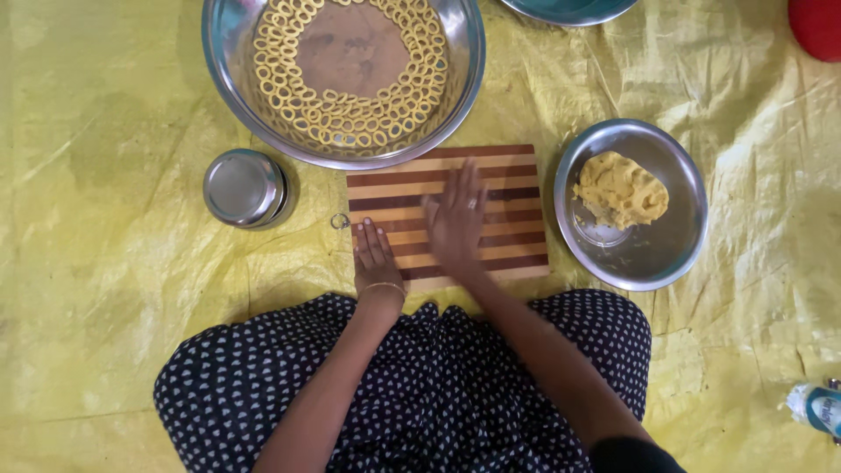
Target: The person rolls a piece of dough into a thin rope on a wooden board, then shapes it into small rings and places them into a large metal tray. The process is repeated with additional dough pieces.
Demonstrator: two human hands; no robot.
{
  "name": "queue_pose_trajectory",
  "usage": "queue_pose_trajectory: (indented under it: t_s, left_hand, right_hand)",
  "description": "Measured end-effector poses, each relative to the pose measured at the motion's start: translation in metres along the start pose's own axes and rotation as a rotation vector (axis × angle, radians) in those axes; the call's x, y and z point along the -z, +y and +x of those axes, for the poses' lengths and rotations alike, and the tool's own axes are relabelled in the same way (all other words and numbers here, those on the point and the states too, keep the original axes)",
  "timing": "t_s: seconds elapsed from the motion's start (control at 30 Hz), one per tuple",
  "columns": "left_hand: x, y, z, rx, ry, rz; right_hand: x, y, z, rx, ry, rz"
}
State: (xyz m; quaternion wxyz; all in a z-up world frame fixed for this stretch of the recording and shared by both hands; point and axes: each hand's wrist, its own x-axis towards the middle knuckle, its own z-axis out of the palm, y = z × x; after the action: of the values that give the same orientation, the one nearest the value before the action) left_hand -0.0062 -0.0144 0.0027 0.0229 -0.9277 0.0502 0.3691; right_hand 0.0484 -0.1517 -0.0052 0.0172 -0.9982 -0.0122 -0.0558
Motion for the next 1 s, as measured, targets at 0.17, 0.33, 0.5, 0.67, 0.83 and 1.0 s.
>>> queue_pose_trajectory:
  t_s: [0.17, 0.33, 0.5, 0.67, 0.83, 1.0]
  left_hand:
    - [0.006, -0.016, -0.002, -0.117, 0.074, -0.048]
    - [0.013, -0.047, -0.002, -0.224, 0.251, -0.306]
    - [0.033, -0.045, -0.016, -0.093, 0.163, -0.398]
    - [0.037, -0.047, -0.013, -0.087, 0.132, -0.348]
    - [0.013, -0.042, 0.008, -0.112, 0.169, -0.278]
    - [0.002, -0.036, 0.024, -0.131, 0.260, -0.242]
  right_hand:
    - [0.035, -0.037, -0.130, 0.268, -0.118, 0.128]
    - [0.055, -0.049, -0.162, 0.284, -0.390, 0.129]
    - [0.029, -0.048, -0.088, 0.283, -0.244, -0.139]
    - [0.009, -0.018, 0.028, 0.045, -0.208, -0.109]
    - [0.012, 0.021, 0.118, -0.217, -0.060, -0.089]
    - [0.007, 0.008, 0.089, -0.155, 0.023, -0.137]
